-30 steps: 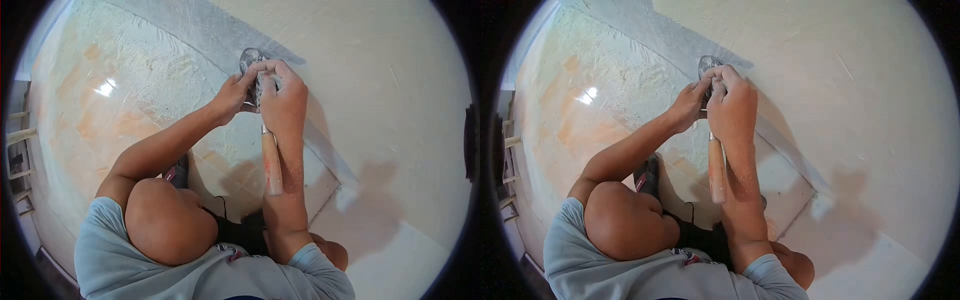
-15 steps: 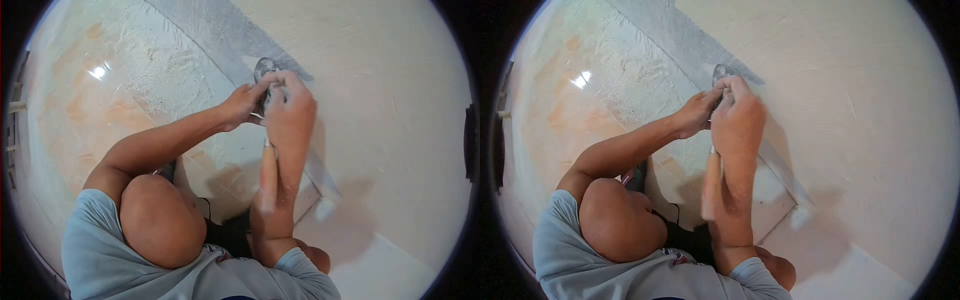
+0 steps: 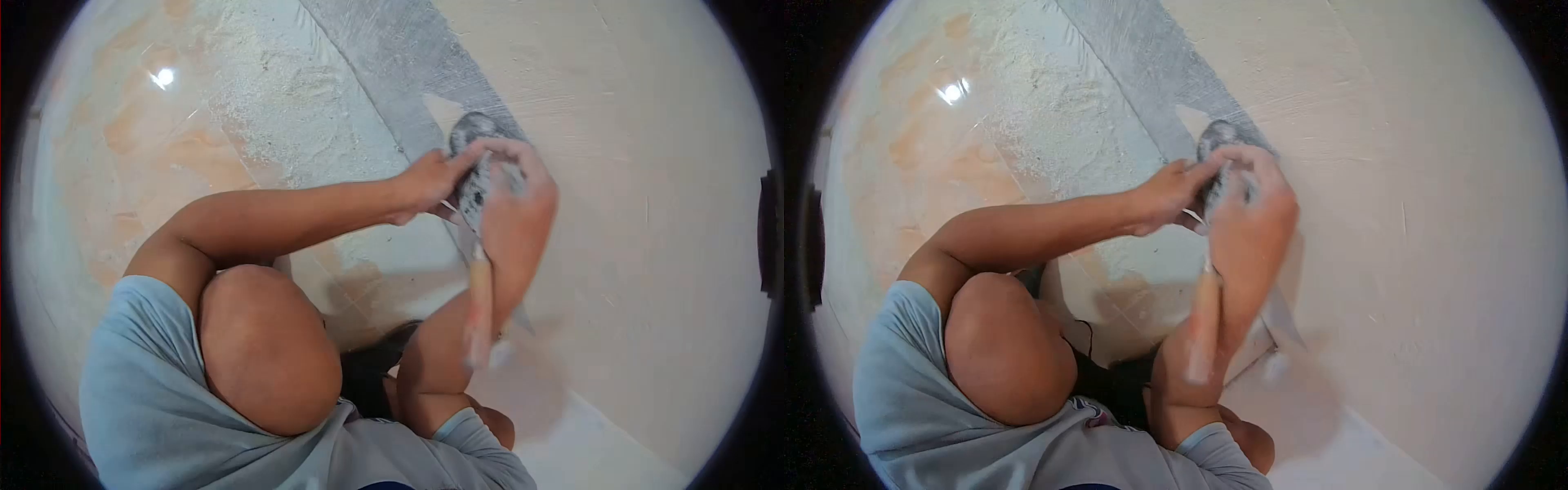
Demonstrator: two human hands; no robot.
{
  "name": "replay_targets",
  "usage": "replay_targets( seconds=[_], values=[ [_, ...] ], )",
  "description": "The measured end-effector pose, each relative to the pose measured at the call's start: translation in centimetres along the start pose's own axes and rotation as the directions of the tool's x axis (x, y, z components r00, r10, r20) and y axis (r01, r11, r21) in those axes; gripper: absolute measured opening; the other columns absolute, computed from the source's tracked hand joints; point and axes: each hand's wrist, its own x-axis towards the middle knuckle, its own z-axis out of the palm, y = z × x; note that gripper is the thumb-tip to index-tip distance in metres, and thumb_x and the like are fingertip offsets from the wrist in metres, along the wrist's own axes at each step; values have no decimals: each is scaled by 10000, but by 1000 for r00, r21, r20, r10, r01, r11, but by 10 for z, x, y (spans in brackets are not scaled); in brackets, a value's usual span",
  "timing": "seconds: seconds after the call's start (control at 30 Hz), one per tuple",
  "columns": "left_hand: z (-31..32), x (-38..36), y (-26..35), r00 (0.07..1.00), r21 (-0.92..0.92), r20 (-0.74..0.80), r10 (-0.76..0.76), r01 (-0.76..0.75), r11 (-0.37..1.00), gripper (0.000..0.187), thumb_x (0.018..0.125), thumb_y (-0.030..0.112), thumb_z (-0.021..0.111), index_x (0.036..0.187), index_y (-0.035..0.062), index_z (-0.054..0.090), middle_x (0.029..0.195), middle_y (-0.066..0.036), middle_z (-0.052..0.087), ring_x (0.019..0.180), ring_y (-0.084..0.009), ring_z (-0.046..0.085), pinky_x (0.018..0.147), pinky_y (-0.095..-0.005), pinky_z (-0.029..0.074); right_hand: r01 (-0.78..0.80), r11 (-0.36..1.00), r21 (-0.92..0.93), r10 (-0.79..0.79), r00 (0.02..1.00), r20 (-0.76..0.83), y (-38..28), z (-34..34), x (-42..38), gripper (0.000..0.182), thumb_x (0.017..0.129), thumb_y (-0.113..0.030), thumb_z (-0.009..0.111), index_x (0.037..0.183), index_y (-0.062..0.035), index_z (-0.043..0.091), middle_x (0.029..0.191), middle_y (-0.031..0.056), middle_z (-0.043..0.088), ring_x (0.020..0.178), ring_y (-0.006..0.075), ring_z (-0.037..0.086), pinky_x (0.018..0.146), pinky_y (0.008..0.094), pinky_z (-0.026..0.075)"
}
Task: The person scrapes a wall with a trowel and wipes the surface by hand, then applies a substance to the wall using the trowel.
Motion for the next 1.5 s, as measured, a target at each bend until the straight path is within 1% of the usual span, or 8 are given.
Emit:
replay_targets(
  seconds=[0.2,0.43,0.53,0.8,0.87,1.07,1.3,1.5],
  values=[
    [-24,9,-3,998,35,-31,-46,47,998,660,1040,671,437,1124,56,662,945,-65,669,818,-147,650,693,-336,588,-85,996,20,84,996,20,-2,18,2,206,899,-20,547,1015,-23,717,978,200,738,938,359,716,875,410,534],
    [24,-16,16,993,19,111,31,-34,999,622,1047,615,489,1127,13,622,944,-79,671,800,-163,676,650,-340,597,-83,996,46,87,991,-103,-19,-25,-17,241,880,57,536,1011,-14,726,969,109,748,936,225,687,916,352,521],
    [2,2,3,998,66,69,10,-15,998,633,1059,613,455,1211,27,638,1028,-95,694,837,-180,688,709,-362,607,42,999,8,-42,999,-28,-4,-6,-5,216,899,17,540,1011,-28,719,973,149,743,943,312,709,894,389,531],
    [-30,10,-8,1000,-11,-14,-11,11,1000,696,1018,711,441,1099,59,669,967,-71,667,816,-155,632,737,-370,560,-40,998,-41,42,997,59,2,29,8,182,941,-49,560,1018,-52,724,1013,205,740,968,419,705,864,457,536],
    [-22,13,-7,998,97,58,-20,14,995,617,1070,617,413,1176,53,638,968,-78,673,806,-163,664,691,-336,590,40,999,21,-40,999,-8,7,12,-2,194,920,-9,557,1017,-40,723,993,185,740,971,370,710,898,414,531],
    [1,1,4,992,40,124,-28,23,999,575,1080,585,422,1112,45,616,928,-53,639,753,-150,643,641,-316,581,-159,986,41,160,987,-22,-21,-8,-10,198,888,70,561,999,7,712,960,127,732,935,228,675,930,344,501],
    [-33,17,-11,996,20,-27,-91,91,996,611,1088,607,360,1242,83,635,1093,-54,677,970,-174,657,853,-397,554,-24,998,-51,25,1000,19,14,36,7,185,906,-52,575,1021,-64,720,967,215,739,945,429,713,829,472,542],
    [-30,11,-12,997,88,-69,-23,29,996,600,1052,632,449,1054,66,650,855,-53,648,728,-157,633,641,-323,542,10,995,99,-8,1000,-20,20,28,-1,192,903,0,550,969,-43,725,922,178,753,903,366,733,828,432,550]
  ],
)
